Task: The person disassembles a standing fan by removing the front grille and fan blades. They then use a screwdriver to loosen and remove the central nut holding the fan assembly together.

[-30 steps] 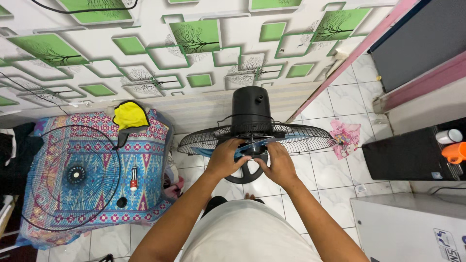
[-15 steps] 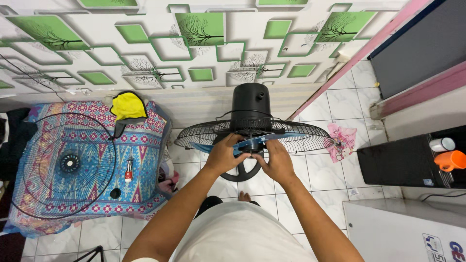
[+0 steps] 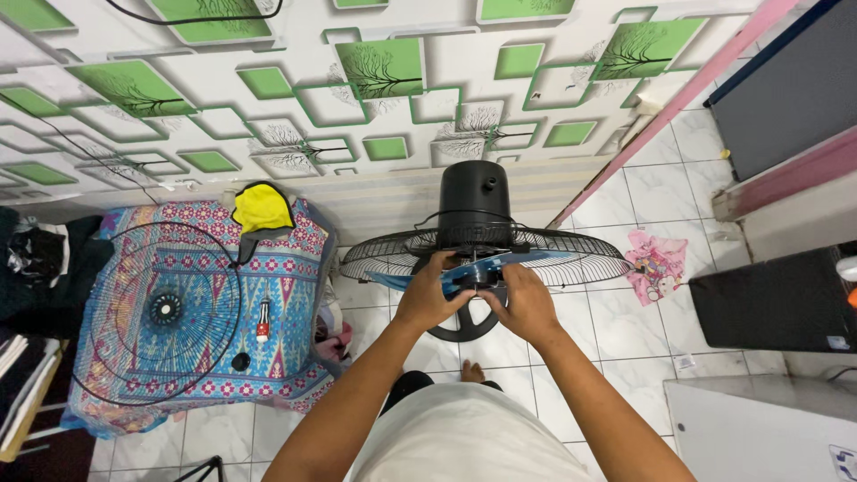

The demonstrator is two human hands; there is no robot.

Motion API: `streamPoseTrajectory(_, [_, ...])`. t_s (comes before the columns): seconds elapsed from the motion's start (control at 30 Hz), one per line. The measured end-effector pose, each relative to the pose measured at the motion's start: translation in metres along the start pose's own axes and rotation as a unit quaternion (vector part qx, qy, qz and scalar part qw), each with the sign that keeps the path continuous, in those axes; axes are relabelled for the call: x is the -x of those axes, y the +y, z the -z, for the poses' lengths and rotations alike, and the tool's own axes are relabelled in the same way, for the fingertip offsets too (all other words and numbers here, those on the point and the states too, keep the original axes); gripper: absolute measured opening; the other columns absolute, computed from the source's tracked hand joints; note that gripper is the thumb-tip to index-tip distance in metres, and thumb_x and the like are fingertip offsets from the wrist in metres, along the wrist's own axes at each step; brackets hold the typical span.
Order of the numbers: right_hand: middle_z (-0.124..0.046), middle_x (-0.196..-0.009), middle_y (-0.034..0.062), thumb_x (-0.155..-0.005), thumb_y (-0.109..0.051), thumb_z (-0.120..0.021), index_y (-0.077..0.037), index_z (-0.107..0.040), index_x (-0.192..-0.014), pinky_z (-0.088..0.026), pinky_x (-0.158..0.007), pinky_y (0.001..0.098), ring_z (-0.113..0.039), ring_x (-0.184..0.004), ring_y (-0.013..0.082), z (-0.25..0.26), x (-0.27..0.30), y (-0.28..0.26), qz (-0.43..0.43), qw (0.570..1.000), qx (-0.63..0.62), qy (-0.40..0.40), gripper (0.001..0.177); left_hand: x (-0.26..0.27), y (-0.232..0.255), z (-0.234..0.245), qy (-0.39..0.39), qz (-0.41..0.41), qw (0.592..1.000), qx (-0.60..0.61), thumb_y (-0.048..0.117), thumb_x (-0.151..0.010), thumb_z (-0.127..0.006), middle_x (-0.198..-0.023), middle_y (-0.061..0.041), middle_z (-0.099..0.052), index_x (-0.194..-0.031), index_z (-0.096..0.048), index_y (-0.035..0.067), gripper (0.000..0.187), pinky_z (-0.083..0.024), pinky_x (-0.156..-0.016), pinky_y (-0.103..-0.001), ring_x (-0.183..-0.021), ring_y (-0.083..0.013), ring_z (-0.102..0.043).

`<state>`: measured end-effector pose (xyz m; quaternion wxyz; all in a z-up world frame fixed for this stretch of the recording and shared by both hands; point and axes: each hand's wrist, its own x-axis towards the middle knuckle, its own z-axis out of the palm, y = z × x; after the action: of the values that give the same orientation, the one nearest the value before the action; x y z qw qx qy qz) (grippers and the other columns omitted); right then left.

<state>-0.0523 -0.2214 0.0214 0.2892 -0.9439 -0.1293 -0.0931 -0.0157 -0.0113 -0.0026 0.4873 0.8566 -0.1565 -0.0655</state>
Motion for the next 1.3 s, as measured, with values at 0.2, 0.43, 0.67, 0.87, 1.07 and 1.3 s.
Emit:
streamPoseTrajectory(0.2, [-0.061,-0.093,0.0213,-0.079,-0.030,-0.083,0.003,-0.055,-0.106,-0.048,-0.075,0.0500,-0.059,-0.086,0.0420,0.000,0.000,0.001,0.001,1.000,-0.017,-0.004,0.052,0.003,0.011,0.002,0.049,-0.074,0.996,-0.012,0.028,-0.078,-0.088,-0.114,-0.016,-0.070,-0.122,-0.062,0.004,0.057,-0.056,-0.091,-0.042,-0.106,-0.0355,-0.069])
streamPoseTrajectory(0.43, [-0.062,-0.095,0.0196,-0.080,-0.029,-0.082,0.001,-0.056,-0.104,-0.047,-0.077,0.0495,-0.059,-0.088,0.0412,-0.004,0.000,0.005,0.012,1.000,-0.011,-0.001,0.046,0.001,0.015,0.006,0.052,-0.102,0.993,-0.007,0.025,-0.077,-0.087,-0.115,-0.017,-0.068,-0.120,-0.065,0.001,0.053,-0.055,-0.089,-0.042,-0.106,-0.0370,-0.068])
streamPoseTrajectory(0.67, [-0.064,-0.099,0.0197,-0.081,-0.028,-0.081,0.000,-0.058,-0.107,-0.048,-0.079,0.0494,-0.059,-0.089,0.0411,-0.004,0.002,0.005,0.005,1.000,-0.005,0.000,0.044,0.002,0.005,-0.002,0.044,-0.074,0.996,-0.005,0.027,-0.075,-0.088,-0.114,-0.017,-0.069,-0.131,-0.054,0.003,0.069,-0.056,-0.091,-0.039,-0.105,-0.0337,-0.070])
streamPoseTrajectory(0.87, [-0.062,-0.105,0.0209,-0.081,-0.026,-0.080,0.003,-0.056,-0.114,-0.048,-0.078,0.0489,-0.059,-0.090,0.0408,0.005,0.001,-0.005,-0.005,1.000,-0.025,-0.006,0.050,0.006,-0.004,-0.012,0.077,-0.037,0.996,0.025,0.027,-0.075,-0.090,-0.120,-0.018,-0.068,-0.145,-0.032,0.003,0.094,-0.056,-0.093,-0.038,-0.110,-0.0304,-0.070])
streamPoseTrajectory(1.07, [-0.061,-0.101,0.0194,-0.082,-0.028,-0.080,0.002,-0.056,-0.110,-0.047,-0.079,0.0494,-0.057,-0.089,0.0410,-0.002,0.003,-0.002,-0.012,1.000,-0.020,-0.008,0.047,0.015,-0.009,-0.023,0.118,-0.026,0.991,0.050,0.025,-0.074,-0.091,-0.123,-0.017,-0.067,-0.150,-0.026,0.000,0.102,-0.053,-0.099,-0.038,-0.115,-0.0294,-0.067])
streamPoseTrajectory(1.3, [-0.063,-0.104,0.0227,-0.083,-0.029,-0.079,0.004,-0.058,-0.109,-0.048,-0.080,0.0508,-0.058,-0.092,0.0434,-0.015,0.008,0.008,0.006,1.000,-0.005,0.009,0.047,0.019,-0.012,-0.025,0.137,-0.055,0.989,-0.005,0.025,-0.073,-0.091,-0.124,-0.015,-0.068,-0.145,-0.042,-0.001,0.090,-0.049,-0.102,-0.043,-0.120,-0.0325,-0.060])
